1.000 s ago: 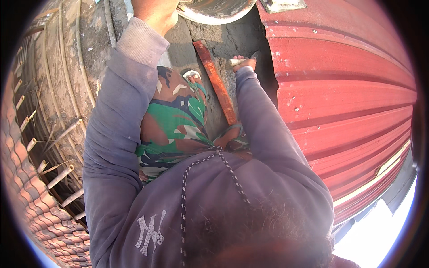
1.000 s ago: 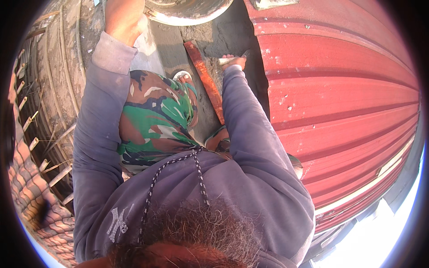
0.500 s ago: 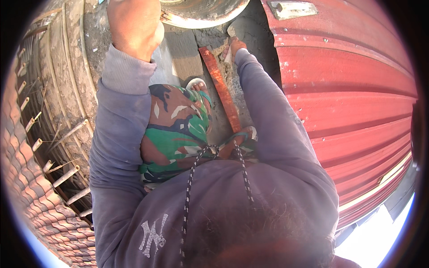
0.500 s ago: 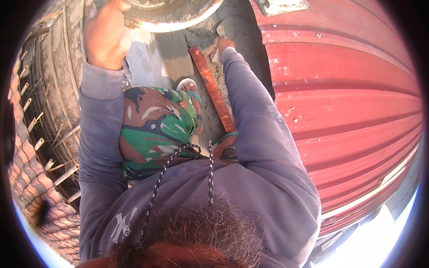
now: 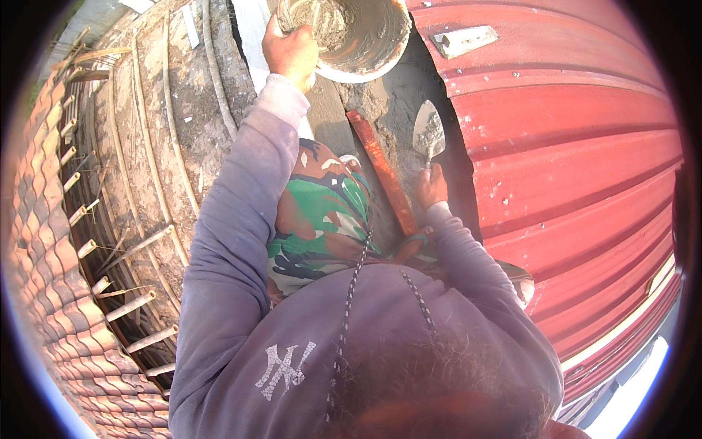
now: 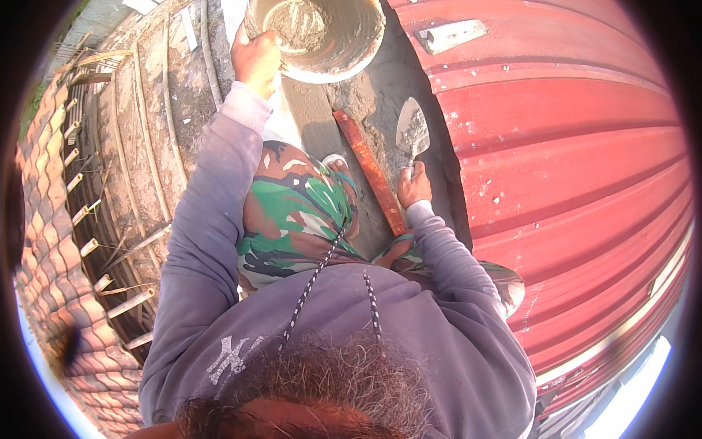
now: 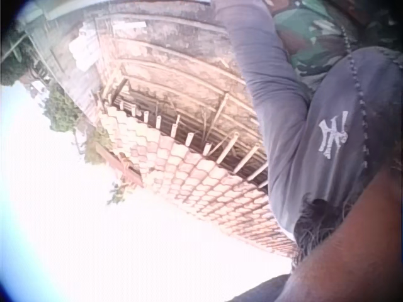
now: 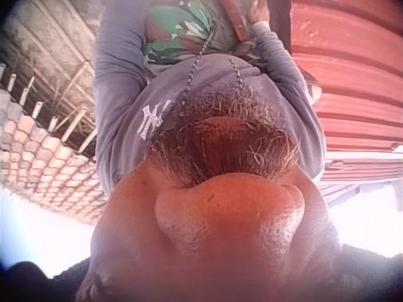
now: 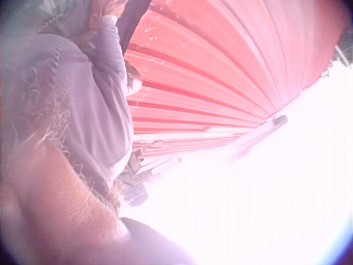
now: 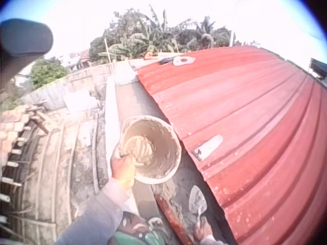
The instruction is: The person applies wet cement to a roof gutter using a trowel and then smooths the surface with a long wooden pole.
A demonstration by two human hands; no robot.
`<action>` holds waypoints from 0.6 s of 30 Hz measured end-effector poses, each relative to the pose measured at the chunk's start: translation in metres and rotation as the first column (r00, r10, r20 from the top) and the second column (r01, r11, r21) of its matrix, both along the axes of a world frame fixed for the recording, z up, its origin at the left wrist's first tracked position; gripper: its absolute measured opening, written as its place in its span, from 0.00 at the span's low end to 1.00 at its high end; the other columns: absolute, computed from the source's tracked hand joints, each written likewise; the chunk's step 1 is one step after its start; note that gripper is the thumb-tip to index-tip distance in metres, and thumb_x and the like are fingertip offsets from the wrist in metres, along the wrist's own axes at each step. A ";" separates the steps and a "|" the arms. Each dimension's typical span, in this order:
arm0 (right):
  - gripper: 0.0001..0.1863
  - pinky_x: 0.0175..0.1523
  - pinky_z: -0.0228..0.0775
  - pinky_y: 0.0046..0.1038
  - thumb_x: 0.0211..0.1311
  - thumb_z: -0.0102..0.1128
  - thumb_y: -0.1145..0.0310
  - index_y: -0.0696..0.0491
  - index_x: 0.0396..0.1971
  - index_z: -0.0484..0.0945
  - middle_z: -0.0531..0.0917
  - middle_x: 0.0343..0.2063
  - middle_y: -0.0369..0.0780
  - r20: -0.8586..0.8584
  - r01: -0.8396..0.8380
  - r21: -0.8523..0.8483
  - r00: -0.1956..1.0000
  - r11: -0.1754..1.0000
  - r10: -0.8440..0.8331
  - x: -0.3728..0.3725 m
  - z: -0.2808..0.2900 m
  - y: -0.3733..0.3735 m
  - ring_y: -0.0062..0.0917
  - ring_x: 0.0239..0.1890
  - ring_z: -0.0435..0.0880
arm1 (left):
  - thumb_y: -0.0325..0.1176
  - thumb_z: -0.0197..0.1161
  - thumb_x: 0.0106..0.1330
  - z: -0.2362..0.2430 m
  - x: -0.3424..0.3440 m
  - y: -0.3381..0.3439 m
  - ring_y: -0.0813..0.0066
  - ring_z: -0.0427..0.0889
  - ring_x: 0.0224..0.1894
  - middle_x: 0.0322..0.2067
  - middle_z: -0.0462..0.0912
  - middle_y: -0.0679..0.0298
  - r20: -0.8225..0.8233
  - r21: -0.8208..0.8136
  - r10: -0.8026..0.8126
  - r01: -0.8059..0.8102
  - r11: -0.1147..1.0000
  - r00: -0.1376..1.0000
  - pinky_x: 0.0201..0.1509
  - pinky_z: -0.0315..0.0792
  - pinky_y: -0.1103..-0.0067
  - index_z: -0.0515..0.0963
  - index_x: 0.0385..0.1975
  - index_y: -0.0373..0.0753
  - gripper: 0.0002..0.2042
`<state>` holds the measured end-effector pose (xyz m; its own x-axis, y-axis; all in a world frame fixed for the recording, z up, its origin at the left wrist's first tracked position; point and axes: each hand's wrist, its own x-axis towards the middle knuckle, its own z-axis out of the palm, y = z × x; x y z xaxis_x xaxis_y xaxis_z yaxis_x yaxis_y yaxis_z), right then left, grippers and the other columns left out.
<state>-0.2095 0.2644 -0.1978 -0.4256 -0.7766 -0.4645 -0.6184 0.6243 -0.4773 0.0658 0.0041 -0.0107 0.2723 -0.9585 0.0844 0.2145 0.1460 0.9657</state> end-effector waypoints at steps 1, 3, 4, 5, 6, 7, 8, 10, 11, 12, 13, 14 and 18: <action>0.31 0.62 0.71 0.49 0.73 0.49 0.49 0.55 0.66 0.70 0.82 0.52 0.59 0.071 -0.004 -0.116 0.997 0.993 0.012 0.003 0.030 -0.005 0.55 0.57 0.81 | 0.16 0.56 0.60 -0.002 -0.005 -0.004 0.71 0.84 0.38 0.39 0.85 0.57 -0.035 -0.035 -0.007 0.005 0.999 0.999 0.42 0.78 0.78 0.77 0.56 0.31 0.22; 0.28 0.60 0.71 0.50 0.74 0.48 0.51 0.55 0.65 0.70 0.83 0.50 0.59 0.203 -0.002 -0.348 0.976 0.938 0.077 0.014 0.102 -0.015 0.56 0.54 0.82 | 0.17 0.55 0.60 -0.002 -0.006 -0.006 0.68 0.85 0.42 0.44 0.86 0.55 0.095 -0.144 0.008 0.005 0.990 0.995 0.51 0.78 0.76 0.75 0.60 0.31 0.24; 0.27 0.59 0.72 0.50 0.73 0.49 0.53 0.54 0.65 0.69 0.83 0.50 0.59 0.076 -0.108 -0.427 0.985 0.898 0.154 0.014 0.131 -0.023 0.56 0.52 0.83 | 0.17 0.55 0.60 -0.002 -0.007 -0.007 0.66 0.85 0.43 0.45 0.86 0.55 0.127 -0.206 -0.010 0.037 0.978 0.992 0.53 0.77 0.75 0.75 0.61 0.31 0.25; 0.26 0.58 0.73 0.49 0.73 0.49 0.56 0.54 0.65 0.69 0.84 0.49 0.58 -0.051 -0.215 -0.483 0.975 0.848 0.218 0.012 0.156 -0.035 0.55 0.51 0.84 | 0.17 0.55 0.60 -0.001 -0.008 -0.003 0.65 0.86 0.44 0.46 0.86 0.55 0.168 -0.261 -0.026 0.069 0.963 0.985 0.55 0.77 0.75 0.74 0.62 0.31 0.26; 0.26 0.58 0.74 0.48 0.72 0.50 0.58 0.54 0.65 0.68 0.83 0.50 0.59 -0.107 -0.273 -0.432 0.962 0.860 0.252 0.014 0.193 -0.048 0.55 0.53 0.83 | 0.17 0.56 0.59 0.005 -0.005 0.001 0.62 0.83 0.53 0.52 0.83 0.53 0.287 -0.254 -0.043 0.120 0.960 0.957 0.62 0.74 0.73 0.73 0.64 0.30 0.28; 0.26 0.58 0.74 0.48 0.72 0.51 0.60 0.54 0.66 0.67 0.82 0.51 0.60 -0.166 -0.321 -0.375 0.946 0.869 0.278 0.017 0.221 -0.060 0.55 0.54 0.83 | 0.16 0.55 0.60 0.007 -0.012 0.004 0.64 0.83 0.53 0.53 0.83 0.54 0.302 -0.282 -0.028 0.117 0.952 0.953 0.62 0.74 0.74 0.73 0.64 0.30 0.28; 0.26 0.59 0.75 0.47 0.71 0.51 0.62 0.54 0.66 0.67 0.80 0.53 0.60 -0.237 -0.353 -0.353 0.930 0.867 0.282 0.017 0.231 -0.076 0.55 0.56 0.82 | 0.15 0.54 0.60 0.008 -0.021 0.006 0.67 0.83 0.53 0.54 0.83 0.55 0.311 -0.316 -0.016 0.119 0.941 0.950 0.61 0.74 0.75 0.73 0.64 0.30 0.27; 0.27 0.61 0.75 0.47 0.70 0.50 0.65 0.55 0.68 0.66 0.77 0.57 0.60 -0.333 -0.373 -0.290 0.903 0.881 0.273 0.029 0.253 -0.106 0.55 0.58 0.81 | 0.14 0.52 0.61 0.012 -0.032 0.014 0.69 0.82 0.54 0.56 0.82 0.56 0.329 -0.366 -0.026 0.153 0.918 0.944 0.61 0.74 0.77 0.71 0.65 0.30 0.28; 0.28 0.62 0.75 0.47 0.70 0.49 0.66 0.55 0.69 0.65 0.76 0.59 0.61 -0.369 -0.363 -0.256 0.893 0.896 0.256 0.041 0.268 -0.118 0.55 0.60 0.80 | 0.14 0.52 0.61 0.017 -0.038 0.019 0.69 0.82 0.54 0.56 0.81 0.56 0.291 -0.397 -0.059 0.177 0.901 0.955 0.60 0.75 0.77 0.71 0.65 0.29 0.28; 0.30 0.63 0.75 0.46 0.69 0.50 0.66 0.56 0.70 0.63 0.75 0.59 0.60 -0.382 -0.361 -0.240 0.888 0.901 0.254 0.046 0.272 -0.126 0.55 0.60 0.80 | 0.13 0.52 0.61 0.021 -0.046 0.026 0.69 0.82 0.54 0.56 0.81 0.55 0.250 -0.425 -0.093 0.195 0.884 0.964 0.60 0.75 0.77 0.70 0.65 0.29 0.28; 0.31 0.63 0.75 0.46 0.69 0.51 0.66 0.56 0.71 0.62 0.75 0.60 0.60 -0.398 -0.359 -0.220 0.882 0.907 0.253 0.049 0.271 -0.132 0.54 0.60 0.80 | 0.13 0.52 0.61 0.024 -0.056 0.034 0.69 0.82 0.54 0.56 0.81 0.55 0.205 -0.451 -0.131 0.212 0.867 0.970 0.60 0.75 0.77 0.69 0.66 0.29 0.29; 0.33 0.63 0.75 0.46 0.69 0.52 0.66 0.57 0.72 0.60 0.75 0.60 0.60 -0.408 -0.361 -0.202 0.876 0.911 0.257 0.055 0.266 -0.136 0.54 0.60 0.81 | 0.13 0.52 0.61 0.029 -0.063 0.039 0.67 0.81 0.55 0.57 0.80 0.53 0.210 -0.465 -0.140 0.225 0.856 0.968 0.59 0.76 0.77 0.67 0.67 0.28 0.30; 0.33 0.61 0.76 0.46 0.63 0.55 0.67 0.54 0.70 0.68 0.83 0.51 0.61 -0.269 -0.449 -0.183 0.878 0.874 0.395 0.081 0.273 -0.115 0.52 0.54 0.84 | 0.14 0.52 0.58 0.036 -0.060 0.053 0.58 0.77 0.63 0.62 0.73 0.49 0.112 -0.450 -0.143 0.179 0.875 0.983 0.68 0.71 0.69 0.67 0.66 0.26 0.31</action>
